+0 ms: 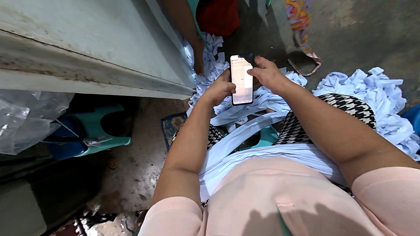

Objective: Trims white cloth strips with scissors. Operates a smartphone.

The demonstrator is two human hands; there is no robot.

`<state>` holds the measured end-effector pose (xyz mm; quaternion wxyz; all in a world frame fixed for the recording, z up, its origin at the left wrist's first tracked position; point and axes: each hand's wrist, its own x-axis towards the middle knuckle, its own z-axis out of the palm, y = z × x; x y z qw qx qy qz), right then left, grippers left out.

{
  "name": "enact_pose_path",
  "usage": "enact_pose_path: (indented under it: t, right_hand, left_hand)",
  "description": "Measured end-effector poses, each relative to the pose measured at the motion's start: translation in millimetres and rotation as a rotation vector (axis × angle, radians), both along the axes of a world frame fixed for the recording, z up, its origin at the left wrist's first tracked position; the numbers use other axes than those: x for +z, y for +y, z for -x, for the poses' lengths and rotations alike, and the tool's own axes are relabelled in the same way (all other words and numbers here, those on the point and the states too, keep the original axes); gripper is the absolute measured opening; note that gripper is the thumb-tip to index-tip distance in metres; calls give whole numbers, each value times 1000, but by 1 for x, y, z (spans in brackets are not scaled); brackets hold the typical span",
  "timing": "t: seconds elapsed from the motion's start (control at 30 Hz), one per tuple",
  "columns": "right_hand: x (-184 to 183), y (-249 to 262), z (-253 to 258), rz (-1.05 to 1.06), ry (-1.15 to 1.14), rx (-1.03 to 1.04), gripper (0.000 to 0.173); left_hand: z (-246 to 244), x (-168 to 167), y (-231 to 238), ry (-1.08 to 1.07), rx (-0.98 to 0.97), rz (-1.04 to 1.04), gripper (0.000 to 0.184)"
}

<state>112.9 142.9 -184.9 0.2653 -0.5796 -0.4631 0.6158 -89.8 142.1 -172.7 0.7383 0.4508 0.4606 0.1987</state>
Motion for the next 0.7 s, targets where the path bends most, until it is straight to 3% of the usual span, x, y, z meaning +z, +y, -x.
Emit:
enact_pose_path:
  t: [0.2, 0.37, 0.5, 0.7]
  right_hand:
    - [-15, 0, 1, -87, -146, 1, 61]
    - [-8, 1, 0, -72, -122, -2, 57]
    - [6, -2, 4, 24, 8, 23, 45]
    - [3, -8, 8, 108, 51, 286, 62]
  left_hand:
    - [-6, 1, -4, 1, -61, -40, 75]
    - [-5, -1, -3, -28, -55, -45, 75]
    - [-5, -1, -2, -8, 72, -104, 72]
    - [1, 0, 7, -32, 338, -95, 74]
